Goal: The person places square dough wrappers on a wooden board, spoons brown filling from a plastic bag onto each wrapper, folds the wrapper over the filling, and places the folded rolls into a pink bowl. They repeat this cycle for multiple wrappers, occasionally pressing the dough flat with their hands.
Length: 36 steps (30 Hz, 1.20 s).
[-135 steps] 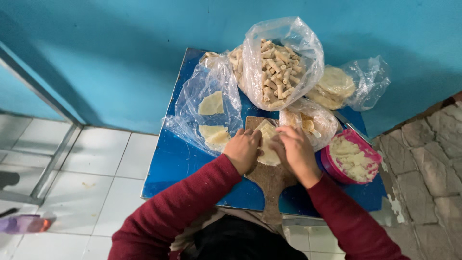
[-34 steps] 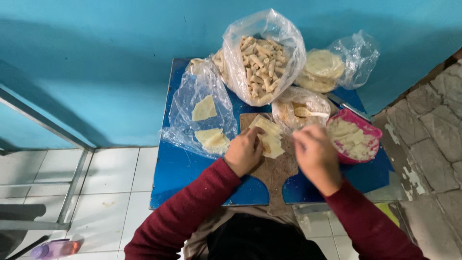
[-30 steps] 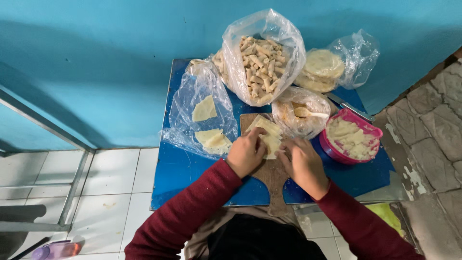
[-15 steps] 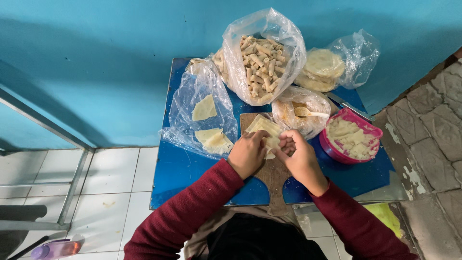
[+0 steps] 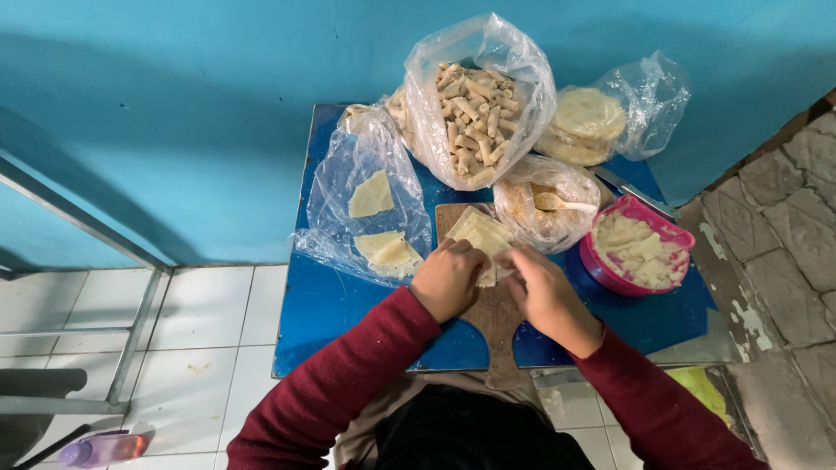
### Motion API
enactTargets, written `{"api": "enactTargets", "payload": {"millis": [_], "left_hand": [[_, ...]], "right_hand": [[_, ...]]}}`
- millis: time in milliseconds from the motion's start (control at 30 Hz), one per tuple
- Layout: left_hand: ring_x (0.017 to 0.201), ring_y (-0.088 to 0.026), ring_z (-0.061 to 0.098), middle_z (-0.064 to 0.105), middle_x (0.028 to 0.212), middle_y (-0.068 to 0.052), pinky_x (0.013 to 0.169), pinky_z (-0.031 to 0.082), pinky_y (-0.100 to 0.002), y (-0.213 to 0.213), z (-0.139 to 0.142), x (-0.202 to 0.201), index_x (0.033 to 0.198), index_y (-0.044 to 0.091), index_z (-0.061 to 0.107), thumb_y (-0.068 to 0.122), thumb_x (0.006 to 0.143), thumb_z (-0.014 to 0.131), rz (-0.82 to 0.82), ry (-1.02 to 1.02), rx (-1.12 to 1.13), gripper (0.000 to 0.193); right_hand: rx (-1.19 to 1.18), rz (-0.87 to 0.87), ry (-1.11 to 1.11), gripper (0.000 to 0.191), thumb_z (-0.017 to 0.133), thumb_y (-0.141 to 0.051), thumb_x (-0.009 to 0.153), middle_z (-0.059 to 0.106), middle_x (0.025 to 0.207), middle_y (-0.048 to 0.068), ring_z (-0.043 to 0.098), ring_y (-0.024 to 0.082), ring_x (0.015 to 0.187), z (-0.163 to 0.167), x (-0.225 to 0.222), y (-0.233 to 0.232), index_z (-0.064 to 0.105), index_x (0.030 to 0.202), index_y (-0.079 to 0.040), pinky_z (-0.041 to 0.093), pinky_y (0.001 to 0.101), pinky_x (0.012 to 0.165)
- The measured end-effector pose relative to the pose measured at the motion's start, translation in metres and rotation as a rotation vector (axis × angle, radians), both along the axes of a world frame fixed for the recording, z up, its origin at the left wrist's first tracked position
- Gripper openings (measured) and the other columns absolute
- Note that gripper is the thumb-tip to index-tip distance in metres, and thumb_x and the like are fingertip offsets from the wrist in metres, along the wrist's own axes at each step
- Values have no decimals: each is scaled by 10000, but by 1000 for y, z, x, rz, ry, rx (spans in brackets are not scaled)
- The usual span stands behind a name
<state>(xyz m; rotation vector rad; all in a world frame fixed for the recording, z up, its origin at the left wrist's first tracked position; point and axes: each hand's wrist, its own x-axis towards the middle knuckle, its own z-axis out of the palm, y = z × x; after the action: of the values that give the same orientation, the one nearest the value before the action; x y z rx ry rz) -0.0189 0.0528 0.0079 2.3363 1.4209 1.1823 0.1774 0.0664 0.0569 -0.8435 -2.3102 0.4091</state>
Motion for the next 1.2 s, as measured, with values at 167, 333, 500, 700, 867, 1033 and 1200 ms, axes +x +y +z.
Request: {"api": "enactTargets", "payload": {"millis": [167,333,500,700,867,1033,1200], "left_hand": [[860,-361,653,678,827,-162,851,503,-456,1,5,-10,952,8,694,214,826,725,-134,-4,-99,244],[919,-373,651,686,914,-166,857,525,-458,-1,3,-2,965,44,707,187,881,658,14,7,-60,173],[906,-366,671,700,926,-170,875,534,-458,4,-2,2,977,53,696,195,922,646,79,-10,-145,161],[901,-377,657,692,884,-184,833,518,-456,10,-2,-7,895,28,676,114,811,689,53,-169,-42,121],[934,-364,651,697,904,-160,894,508,-448,14,-8,-10,929,52,693,72,856,643,-15,-58,-30,91],[891,-383,647,691,861,-170,841,506,-468,14,-9,-7,872,31,678,147,854,694,30,16,-22,119],[754,-366,700,716,782,-151,746,555,-470,21,-11,-5,888,63,708,127,866,681,114,-51,-192,73]], "right_hand": [[132,-22,-177,142,719,-68,829,673,935,110,584,332,921,3,0,6,749,965,-40,465,425,845],[102,2,-147,93,695,-45,858,672,905,112,582,323,892,-6,-1,22,740,937,-30,464,415,817],[49,-54,-207,54,736,-84,843,666,849,123,598,326,876,-15,-1,30,727,872,-38,475,427,798],[-145,-57,-88,122,748,-94,816,690,891,126,651,309,885,-12,-12,38,682,895,-27,504,406,812],[108,81,-91,113,683,-26,880,706,954,120,638,338,970,-10,-9,33,730,979,-52,489,432,909],[77,57,-130,88,714,-113,875,712,925,121,635,347,944,-14,-10,35,733,931,-49,488,428,882],[-168,-30,-154,82,716,-124,861,737,858,108,673,326,830,-14,-15,52,753,907,-67,509,417,818]]}}
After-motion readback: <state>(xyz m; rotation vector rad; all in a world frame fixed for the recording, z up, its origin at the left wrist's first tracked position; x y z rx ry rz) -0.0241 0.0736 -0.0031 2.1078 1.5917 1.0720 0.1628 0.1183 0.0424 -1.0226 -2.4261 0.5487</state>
